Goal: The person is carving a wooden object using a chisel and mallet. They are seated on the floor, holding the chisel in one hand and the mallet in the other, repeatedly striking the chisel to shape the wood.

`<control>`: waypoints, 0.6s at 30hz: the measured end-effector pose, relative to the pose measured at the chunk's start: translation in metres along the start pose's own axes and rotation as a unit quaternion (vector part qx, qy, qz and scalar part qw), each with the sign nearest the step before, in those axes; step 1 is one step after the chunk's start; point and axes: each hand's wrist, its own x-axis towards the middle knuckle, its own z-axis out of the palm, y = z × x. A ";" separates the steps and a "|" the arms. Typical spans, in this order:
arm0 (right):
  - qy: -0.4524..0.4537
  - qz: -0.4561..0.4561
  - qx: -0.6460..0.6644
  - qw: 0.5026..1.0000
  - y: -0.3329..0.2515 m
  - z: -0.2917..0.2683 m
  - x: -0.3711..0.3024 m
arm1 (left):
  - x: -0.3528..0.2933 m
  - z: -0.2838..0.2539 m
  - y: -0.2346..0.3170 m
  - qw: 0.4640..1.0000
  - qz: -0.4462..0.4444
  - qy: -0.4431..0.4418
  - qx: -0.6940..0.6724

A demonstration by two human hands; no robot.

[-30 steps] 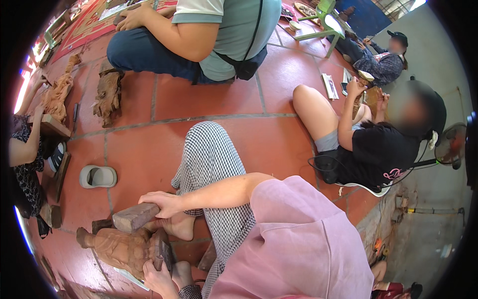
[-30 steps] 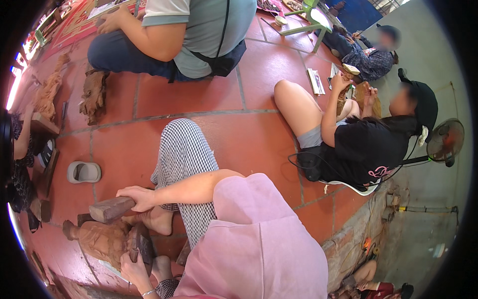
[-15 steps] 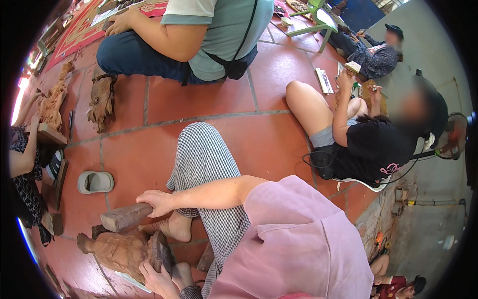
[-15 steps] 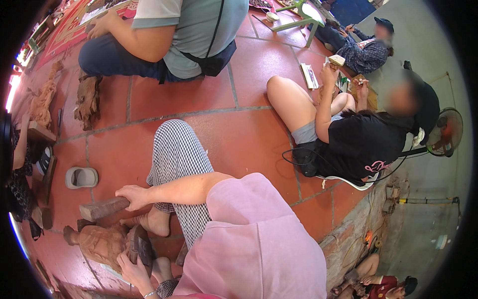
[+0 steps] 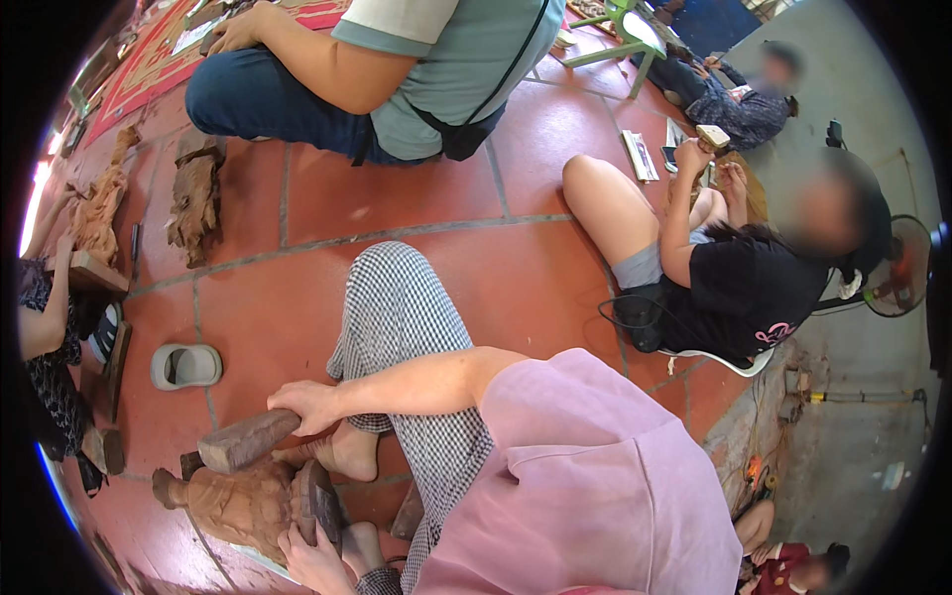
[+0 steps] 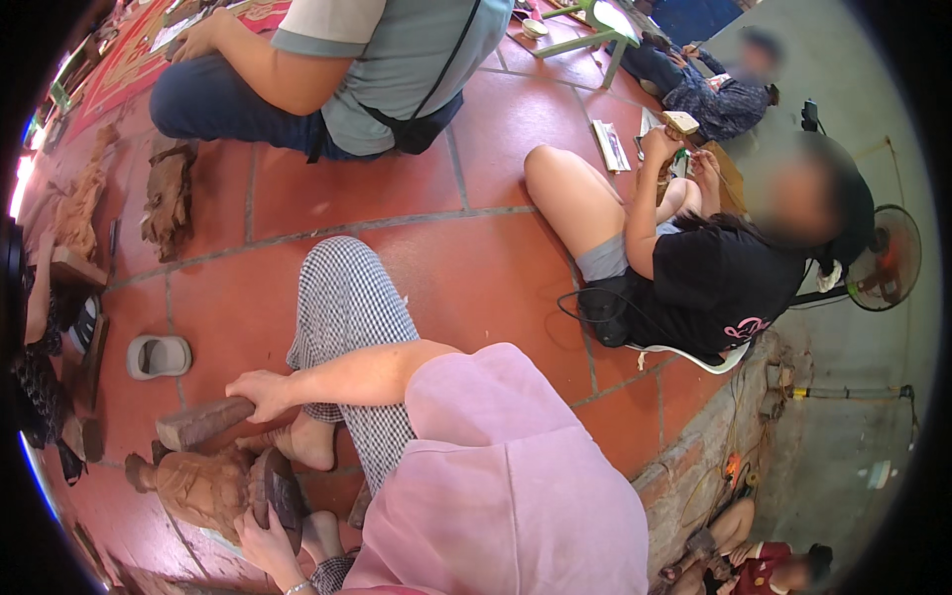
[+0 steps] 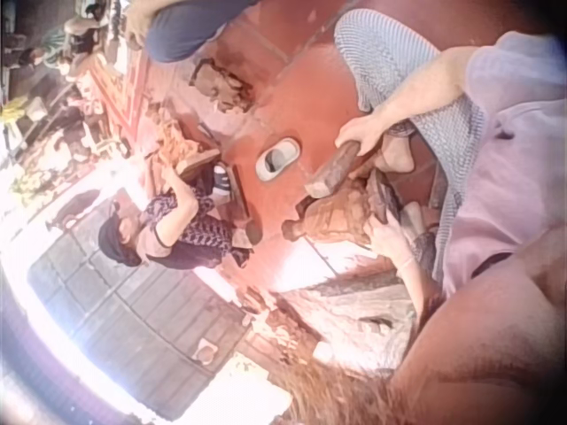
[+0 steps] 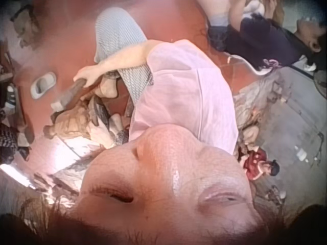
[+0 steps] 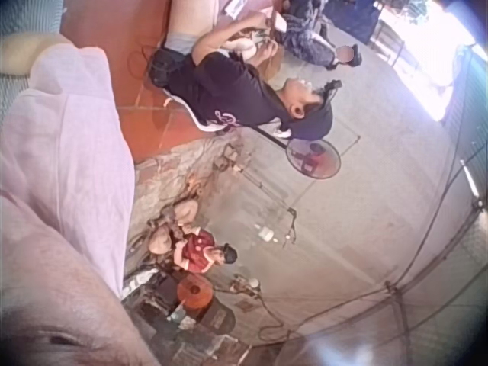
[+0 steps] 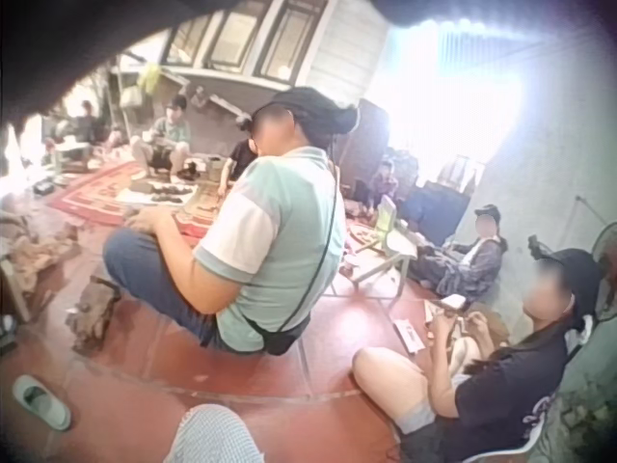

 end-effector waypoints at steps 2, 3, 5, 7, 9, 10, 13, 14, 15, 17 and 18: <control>0.007 -0.001 -0.004 1.000 0.003 0.004 0.000 | -0.001 0.001 0.003 0.999 0.012 0.032 -0.003; 0.006 0.003 -0.005 1.000 0.002 0.004 -0.001 | -0.004 0.000 0.007 0.998 0.018 0.063 -0.012; 0.002 0.012 -0.006 1.000 -0.001 0.002 -0.002 | -0.005 -0.009 0.010 0.993 0.073 0.094 0.010; 0.019 0.002 -0.011 1.000 0.002 0.005 -0.003 | -0.007 -0.015 0.009 0.999 0.045 0.012 0.013; 0.027 -0.002 -0.012 1.000 0.003 0.004 -0.004 | -0.008 -0.018 0.011 0.999 0.025 -0.031 0.013; 0.027 -0.001 -0.010 1.000 0.003 0.003 -0.004 | -0.008 -0.019 0.013 0.999 0.020 -0.032 0.012; 0.033 0.001 -0.006 0.999 0.006 0.002 -0.006 | -0.006 -0.024 0.020 0.998 -0.006 -0.066 0.013; 0.035 0.001 -0.005 0.999 0.009 0.001 -0.007 | -0.005 -0.024 0.022 0.996 -0.017 -0.082 0.014; 0.030 -0.001 -0.008 1.000 0.010 0.001 -0.006 | -0.004 -0.020 0.017 0.998 -0.008 -0.067 0.003; 0.017 -0.004 -0.011 1.000 0.012 0.002 -0.005 | -0.001 -0.001 0.000 0.999 0.005 -0.039 -0.017; 0.022 -0.014 -0.018 1.000 0.011 0.002 -0.001 | 0.000 0.005 -0.006 0.999 0.020 -0.019 -0.032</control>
